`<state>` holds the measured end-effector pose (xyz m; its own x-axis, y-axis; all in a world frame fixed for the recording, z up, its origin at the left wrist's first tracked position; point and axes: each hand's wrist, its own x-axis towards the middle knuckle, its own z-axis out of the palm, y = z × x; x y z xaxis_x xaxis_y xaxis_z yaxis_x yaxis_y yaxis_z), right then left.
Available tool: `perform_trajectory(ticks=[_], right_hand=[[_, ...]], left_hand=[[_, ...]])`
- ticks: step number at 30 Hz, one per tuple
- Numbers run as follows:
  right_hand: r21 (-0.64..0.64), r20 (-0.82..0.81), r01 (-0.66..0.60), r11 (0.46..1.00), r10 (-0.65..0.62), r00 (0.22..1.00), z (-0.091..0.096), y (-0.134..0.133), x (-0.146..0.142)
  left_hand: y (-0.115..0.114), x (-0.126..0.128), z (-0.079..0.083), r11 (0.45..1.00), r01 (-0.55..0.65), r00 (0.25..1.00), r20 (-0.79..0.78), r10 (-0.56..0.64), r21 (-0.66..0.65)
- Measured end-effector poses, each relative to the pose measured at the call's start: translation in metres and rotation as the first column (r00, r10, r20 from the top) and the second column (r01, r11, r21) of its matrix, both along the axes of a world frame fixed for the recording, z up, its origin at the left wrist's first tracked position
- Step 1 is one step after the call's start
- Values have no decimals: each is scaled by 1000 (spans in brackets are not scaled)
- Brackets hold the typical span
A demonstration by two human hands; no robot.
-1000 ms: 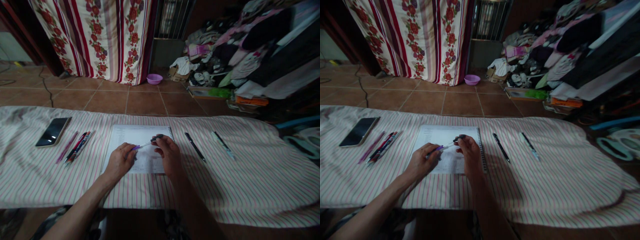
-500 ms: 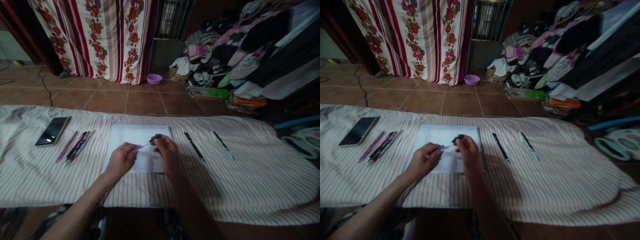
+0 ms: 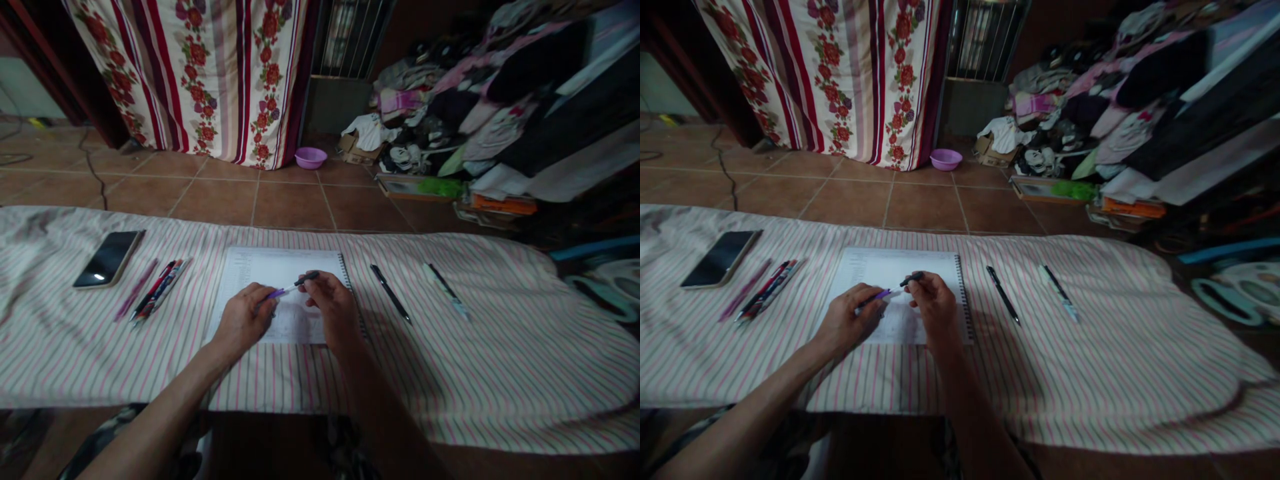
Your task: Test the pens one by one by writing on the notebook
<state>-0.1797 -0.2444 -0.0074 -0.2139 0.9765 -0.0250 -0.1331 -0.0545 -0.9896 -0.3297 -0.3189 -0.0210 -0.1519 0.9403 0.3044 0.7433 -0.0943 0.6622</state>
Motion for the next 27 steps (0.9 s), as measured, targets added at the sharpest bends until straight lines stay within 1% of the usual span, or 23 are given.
perform_trajectory(ticks=[6,11,15,21,27], right_hand=[[-9,-3,-1,1000,1,1000,1,-4,-3],[-1,38,-29,1000,29,999,1,-7,-6],[11,52,-18,1000,18,999,-2,-7,-7],[15,86,-49,999,47,995,-8,-3,-6],[35,63,-49,998,46,997,-1,-6,-6]], left_hand=[[1,0,-3,1000,-3,1000,8,2,27],[1,2,-3,999,-5,1000,7,5,44],[1,2,-3,998,-14,1000,11,14,58],[3,1,-2,996,-30,999,-8,31,79],[3,3,0,997,-21,1000,-4,22,74]])
